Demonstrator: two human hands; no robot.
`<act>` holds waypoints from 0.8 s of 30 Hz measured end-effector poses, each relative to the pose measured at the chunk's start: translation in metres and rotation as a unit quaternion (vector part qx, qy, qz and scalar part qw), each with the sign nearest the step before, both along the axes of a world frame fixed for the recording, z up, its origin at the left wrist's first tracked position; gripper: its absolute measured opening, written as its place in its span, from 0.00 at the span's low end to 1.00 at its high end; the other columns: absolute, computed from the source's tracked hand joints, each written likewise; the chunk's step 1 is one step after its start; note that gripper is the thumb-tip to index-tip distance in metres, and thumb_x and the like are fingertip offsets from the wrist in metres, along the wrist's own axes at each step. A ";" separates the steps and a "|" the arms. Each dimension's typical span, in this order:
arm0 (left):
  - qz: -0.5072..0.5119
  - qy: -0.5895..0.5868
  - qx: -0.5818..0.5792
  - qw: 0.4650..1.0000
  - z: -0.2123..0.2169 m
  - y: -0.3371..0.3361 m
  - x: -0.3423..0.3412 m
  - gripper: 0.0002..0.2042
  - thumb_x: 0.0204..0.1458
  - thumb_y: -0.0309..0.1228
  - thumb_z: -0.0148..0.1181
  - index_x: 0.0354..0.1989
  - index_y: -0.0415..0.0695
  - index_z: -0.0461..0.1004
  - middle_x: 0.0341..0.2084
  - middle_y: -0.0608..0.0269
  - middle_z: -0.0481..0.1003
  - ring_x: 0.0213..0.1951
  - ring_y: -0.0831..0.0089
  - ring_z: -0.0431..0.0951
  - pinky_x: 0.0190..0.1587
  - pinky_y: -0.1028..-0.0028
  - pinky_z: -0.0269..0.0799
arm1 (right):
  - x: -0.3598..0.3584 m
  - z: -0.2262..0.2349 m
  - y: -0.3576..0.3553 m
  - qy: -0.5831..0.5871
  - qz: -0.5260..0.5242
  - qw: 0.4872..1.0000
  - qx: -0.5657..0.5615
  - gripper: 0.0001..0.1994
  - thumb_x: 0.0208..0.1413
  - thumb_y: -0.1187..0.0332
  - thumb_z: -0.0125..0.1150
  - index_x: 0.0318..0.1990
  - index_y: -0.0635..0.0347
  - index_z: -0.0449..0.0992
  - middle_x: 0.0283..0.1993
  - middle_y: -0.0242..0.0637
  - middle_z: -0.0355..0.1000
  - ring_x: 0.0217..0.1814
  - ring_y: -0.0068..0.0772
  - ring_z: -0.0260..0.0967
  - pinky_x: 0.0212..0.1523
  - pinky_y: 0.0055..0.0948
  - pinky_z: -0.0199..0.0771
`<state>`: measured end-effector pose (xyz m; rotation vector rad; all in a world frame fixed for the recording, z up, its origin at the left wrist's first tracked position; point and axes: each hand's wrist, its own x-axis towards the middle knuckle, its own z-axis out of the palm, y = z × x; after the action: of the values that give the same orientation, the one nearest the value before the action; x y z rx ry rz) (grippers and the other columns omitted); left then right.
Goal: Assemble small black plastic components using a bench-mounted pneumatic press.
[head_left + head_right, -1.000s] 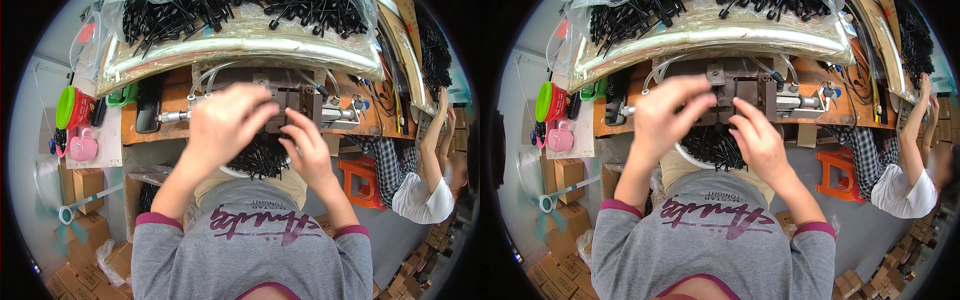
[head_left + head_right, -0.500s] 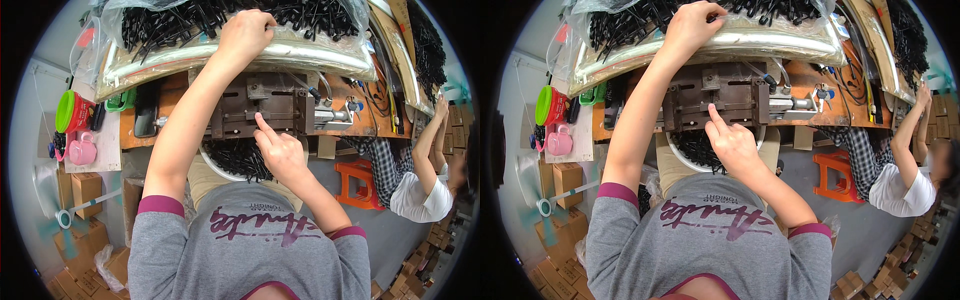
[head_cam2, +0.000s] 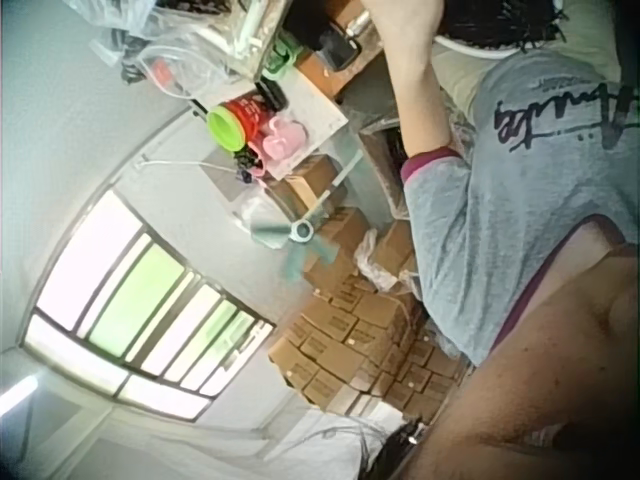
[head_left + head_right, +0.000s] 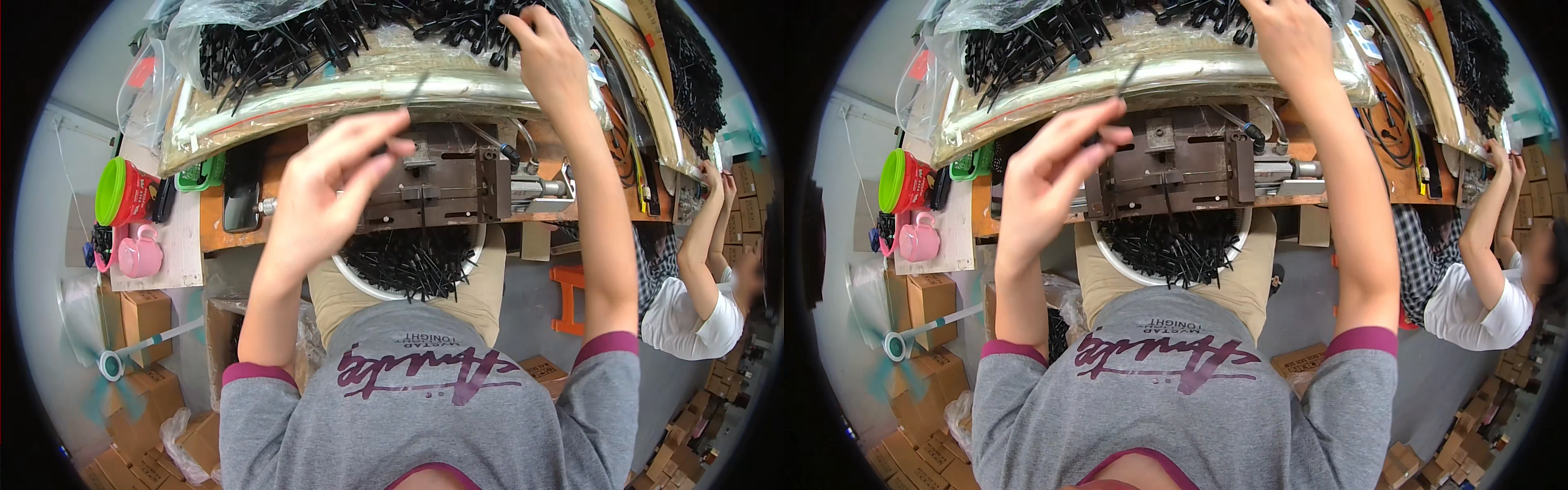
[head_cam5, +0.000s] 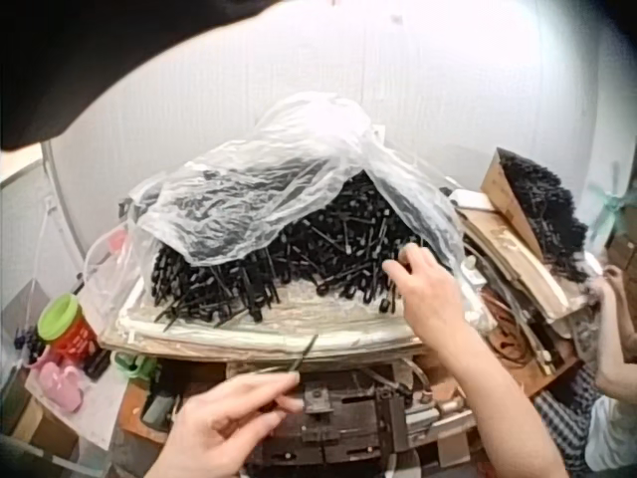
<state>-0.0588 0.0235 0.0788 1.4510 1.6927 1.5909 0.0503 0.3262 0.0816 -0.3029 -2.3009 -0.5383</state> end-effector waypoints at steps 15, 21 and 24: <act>0.112 0.261 -0.012 0.959 -0.090 -0.025 0.060 0.16 0.41 0.23 0.72 0.41 0.43 0.81 0.54 0.55 0.75 0.49 0.61 0.78 0.45 0.68 0.79 | -0.039 -0.010 0.018 -0.147 0.095 0.968 -0.182 0.15 0.47 0.78 0.65 0.45 0.60 0.76 0.43 0.36 0.70 0.42 0.42 0.73 0.42 0.37 0.75; 0.122 0.364 -0.027 0.923 -0.117 -0.013 0.068 0.15 0.40 0.24 0.71 0.39 0.39 0.79 0.56 0.53 0.75 0.42 0.61 0.81 0.44 0.68 0.79 | -0.042 -0.003 -0.011 -0.145 0.178 0.949 -0.215 0.10 0.49 0.76 0.68 0.39 0.63 0.78 0.39 0.35 0.71 0.35 0.37 0.72 0.39 0.33 0.73; 0.122 0.398 -0.039 0.909 -0.119 -0.009 0.068 0.14 0.40 0.25 0.71 0.38 0.40 0.79 0.57 0.54 0.75 0.37 0.64 0.81 0.42 0.69 0.78 | -0.041 0.005 -0.017 -0.120 0.174 0.943 -0.256 0.09 0.49 0.76 0.68 0.38 0.64 0.76 0.37 0.37 0.71 0.33 0.34 0.73 0.37 0.31 0.73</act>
<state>0.0087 0.0144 -0.0403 2.0822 2.4161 1.0513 0.0088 0.3092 0.0871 -0.0692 -2.6305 0.2237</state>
